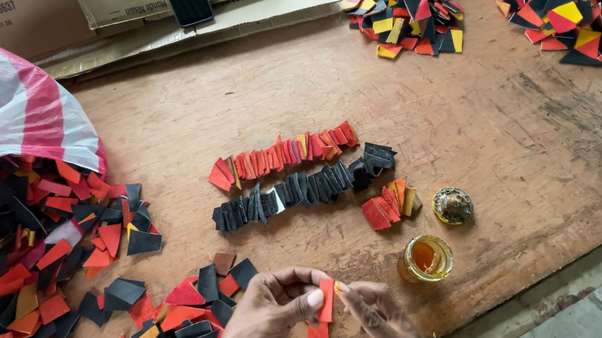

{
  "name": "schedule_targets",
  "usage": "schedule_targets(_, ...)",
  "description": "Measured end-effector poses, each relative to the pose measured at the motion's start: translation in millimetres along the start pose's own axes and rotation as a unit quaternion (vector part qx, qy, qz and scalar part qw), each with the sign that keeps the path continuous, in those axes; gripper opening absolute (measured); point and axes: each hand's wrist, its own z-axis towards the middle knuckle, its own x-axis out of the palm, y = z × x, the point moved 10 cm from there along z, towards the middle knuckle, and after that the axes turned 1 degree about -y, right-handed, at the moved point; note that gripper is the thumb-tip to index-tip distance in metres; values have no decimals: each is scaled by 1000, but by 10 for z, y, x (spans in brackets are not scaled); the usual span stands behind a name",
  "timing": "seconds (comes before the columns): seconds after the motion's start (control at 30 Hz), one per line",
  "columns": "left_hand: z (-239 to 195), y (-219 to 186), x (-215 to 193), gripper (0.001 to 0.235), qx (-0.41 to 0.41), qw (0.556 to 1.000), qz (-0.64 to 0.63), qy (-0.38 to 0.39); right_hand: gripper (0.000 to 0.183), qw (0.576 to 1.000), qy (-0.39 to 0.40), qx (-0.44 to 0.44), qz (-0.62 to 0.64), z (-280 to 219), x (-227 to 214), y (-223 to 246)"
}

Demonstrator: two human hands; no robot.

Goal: The person repeatedly picks small colored triangular pieces from a pile, applies a viscous substance from a small jar to one edge, and places the piece onto a growing linear strip on the table. The person handles pieces one at a time, alternating between black, red, and yellow pieces, and occasionally shifts the pile to access more pieces.

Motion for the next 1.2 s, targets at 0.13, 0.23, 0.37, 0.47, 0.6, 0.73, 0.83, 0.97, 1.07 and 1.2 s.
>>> schedule_targets(0.13,-11,68,12,33,-27,999,-29,-12,81,1000,1,7,-29,-6,10,1)
schedule_targets(0.23,-7,18,-33,33,-20,998,-51,-32,74,996,-14,-5,-84,20,-18,66)
schedule_targets(0.37,-18,36,26,34,-28,999,-47,0,73,996,-34,6,-86,55,-130,98)
schedule_targets(0.47,-9,34,22,32,-26,998,-57,-4,72,1000,5,-11,20,66,-60,176)
schedule_targets(0.6,0,-22,-21,27,-10,997,-70,-8,60,986,19,-123,-112,-57,76,385)
schedule_targets(0.73,95,-259,-94,18,89,993,32,-70,56,989,24,-98,-105,-226,75,208)
schedule_targets(0.83,15,-771,206,15,355,877,310,-95,57,990,13,-96,-98,-260,-73,90)
schedule_targets(0.97,215,-853,723,13,477,691,541,-47,51,992,-9,-55,-109,-299,-258,-41)
schedule_targets(1.07,394,-799,943,11,529,602,598,-10,48,994,-24,-24,-102,-364,-349,-134)
schedule_targets(1.2,605,-682,992,12,512,590,624,20,45,992,-52,-21,-113,-425,-480,-155)
